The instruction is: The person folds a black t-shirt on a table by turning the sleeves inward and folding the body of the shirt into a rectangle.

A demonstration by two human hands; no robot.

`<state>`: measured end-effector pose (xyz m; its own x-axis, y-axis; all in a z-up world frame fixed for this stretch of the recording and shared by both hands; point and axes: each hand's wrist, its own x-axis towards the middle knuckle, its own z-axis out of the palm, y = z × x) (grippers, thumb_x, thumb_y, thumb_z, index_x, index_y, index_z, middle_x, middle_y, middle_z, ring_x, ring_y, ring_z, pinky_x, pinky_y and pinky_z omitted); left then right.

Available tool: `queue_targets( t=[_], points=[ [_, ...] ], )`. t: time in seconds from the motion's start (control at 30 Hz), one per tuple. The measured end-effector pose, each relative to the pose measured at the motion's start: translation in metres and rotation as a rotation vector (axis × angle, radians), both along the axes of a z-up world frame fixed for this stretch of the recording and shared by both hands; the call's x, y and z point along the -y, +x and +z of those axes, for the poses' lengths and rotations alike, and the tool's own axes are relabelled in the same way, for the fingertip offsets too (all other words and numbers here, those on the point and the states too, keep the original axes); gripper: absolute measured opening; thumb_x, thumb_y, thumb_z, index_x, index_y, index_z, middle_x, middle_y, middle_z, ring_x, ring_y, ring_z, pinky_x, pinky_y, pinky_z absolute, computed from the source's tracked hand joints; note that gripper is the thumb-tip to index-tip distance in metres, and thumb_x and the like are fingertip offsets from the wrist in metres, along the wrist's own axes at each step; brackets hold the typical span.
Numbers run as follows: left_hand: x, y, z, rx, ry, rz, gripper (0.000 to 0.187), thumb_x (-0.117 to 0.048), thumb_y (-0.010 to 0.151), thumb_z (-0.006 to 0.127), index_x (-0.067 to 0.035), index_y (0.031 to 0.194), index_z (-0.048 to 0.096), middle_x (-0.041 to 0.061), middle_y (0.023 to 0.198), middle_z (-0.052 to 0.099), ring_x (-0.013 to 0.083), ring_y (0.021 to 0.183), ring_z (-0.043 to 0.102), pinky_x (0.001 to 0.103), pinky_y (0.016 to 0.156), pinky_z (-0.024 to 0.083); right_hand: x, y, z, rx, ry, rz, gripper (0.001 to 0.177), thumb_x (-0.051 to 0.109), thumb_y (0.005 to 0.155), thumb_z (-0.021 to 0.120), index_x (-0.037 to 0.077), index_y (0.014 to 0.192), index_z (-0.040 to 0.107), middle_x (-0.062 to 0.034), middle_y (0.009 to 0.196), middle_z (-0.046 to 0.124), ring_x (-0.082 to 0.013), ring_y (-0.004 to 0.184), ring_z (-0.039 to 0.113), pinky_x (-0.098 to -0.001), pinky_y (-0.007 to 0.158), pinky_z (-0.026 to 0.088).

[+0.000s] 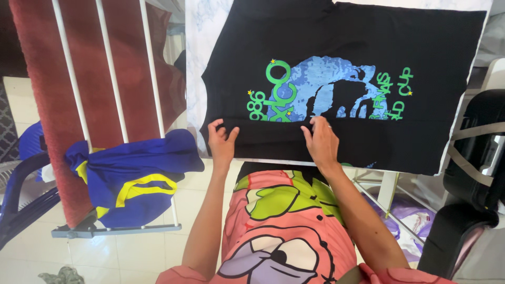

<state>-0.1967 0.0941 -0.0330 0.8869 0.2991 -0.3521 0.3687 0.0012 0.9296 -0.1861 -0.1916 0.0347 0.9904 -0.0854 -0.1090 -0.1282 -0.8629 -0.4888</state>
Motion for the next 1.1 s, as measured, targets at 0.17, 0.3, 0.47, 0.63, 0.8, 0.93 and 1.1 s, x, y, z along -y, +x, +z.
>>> queue_targets(
  t=[0.17,0.3,0.47,0.63,0.8,0.93,1.1],
  points=[
    [0.008,0.014,0.051,-0.22,0.318,-0.106,0.065,-0.008,0.083,0.085,-0.006,0.134,0.046,0.012,0.078,0.06,0.0201,0.069,0.058,0.029,0.066,0.048,-0.008,0.0,0.029,0.171,-0.107,0.249,0.029,0.015,0.091,0.078,0.005,0.114,0.063,-0.0117,0.112,0.064,-0.0308,0.107,0.062,-0.0446,0.089,0.049],
    [0.032,0.011,0.069,0.048,0.914,-0.12,0.061,-0.008,0.076,0.085,-0.004,0.128,0.052,0.014,0.104,0.06,0.0349,0.099,0.058,0.047,0.088,0.047,-0.034,-0.007,0.031,0.149,-0.087,0.574,0.049,0.025,0.09,0.073,0.003,0.132,0.06,-0.0143,0.141,0.058,-0.0305,0.136,0.053,-0.0509,0.117,0.035],
    [0.059,-0.004,0.055,0.327,0.97,-0.52,0.049,-0.018,0.098,0.07,-0.007,0.142,0.051,0.011,0.145,0.053,0.031,0.138,0.047,0.049,0.116,0.038,-0.05,-0.014,0.012,0.056,-0.111,0.687,0.069,0.032,0.094,0.067,0.0,0.151,0.044,-0.0165,0.161,0.039,-0.0298,0.151,0.034,-0.0502,0.123,0.024],
    [0.057,-0.008,0.051,0.282,1.042,-0.851,0.075,-0.035,0.098,0.062,-0.001,0.158,0.034,0.014,0.168,0.03,0.0321,0.157,0.022,0.054,0.126,0.019,-0.029,-0.015,0.009,0.039,-0.176,0.676,0.074,0.035,0.094,0.066,0.002,0.155,0.039,-0.0123,0.164,0.036,-0.0245,0.153,0.032,-0.0491,0.124,0.024],
    [0.043,-0.01,0.052,0.172,1.013,-0.76,0.079,-0.041,0.101,0.057,0.003,0.16,0.028,0.02,0.169,0.021,0.0342,0.159,0.016,0.056,0.126,0.015,-0.002,-0.016,0.02,-0.042,-0.321,0.663,0.078,0.04,0.092,0.066,0.001,0.154,0.039,-0.0115,0.164,0.036,-0.0236,0.153,0.031,-0.0537,0.122,0.023],
    [0.048,-0.011,0.053,0.148,1.02,-0.688,0.079,-0.04,0.102,0.057,0.007,0.158,0.027,0.022,0.169,0.02,0.0367,0.158,0.015,0.059,0.125,0.014,-0.014,-0.018,0.021,-0.039,-0.272,0.604,0.078,0.041,0.092,0.066,-0.001,0.153,0.039,-0.0133,0.163,0.036,-0.0243,0.153,0.03,-0.0579,0.123,0.021],
    [0.076,-0.009,0.049,0.184,1.132,-0.856,0.077,-0.038,0.1,0.058,0.001,0.16,0.029,0.017,0.17,0.022,0.0344,0.159,0.016,0.056,0.127,0.014,-0.039,-0.023,0.009,-0.026,-0.168,0.729,0.072,0.033,0.091,0.066,0.001,0.151,0.042,-0.0115,0.163,0.037,-0.0248,0.154,0.029,-0.0592,0.123,0.021]
  ],
)
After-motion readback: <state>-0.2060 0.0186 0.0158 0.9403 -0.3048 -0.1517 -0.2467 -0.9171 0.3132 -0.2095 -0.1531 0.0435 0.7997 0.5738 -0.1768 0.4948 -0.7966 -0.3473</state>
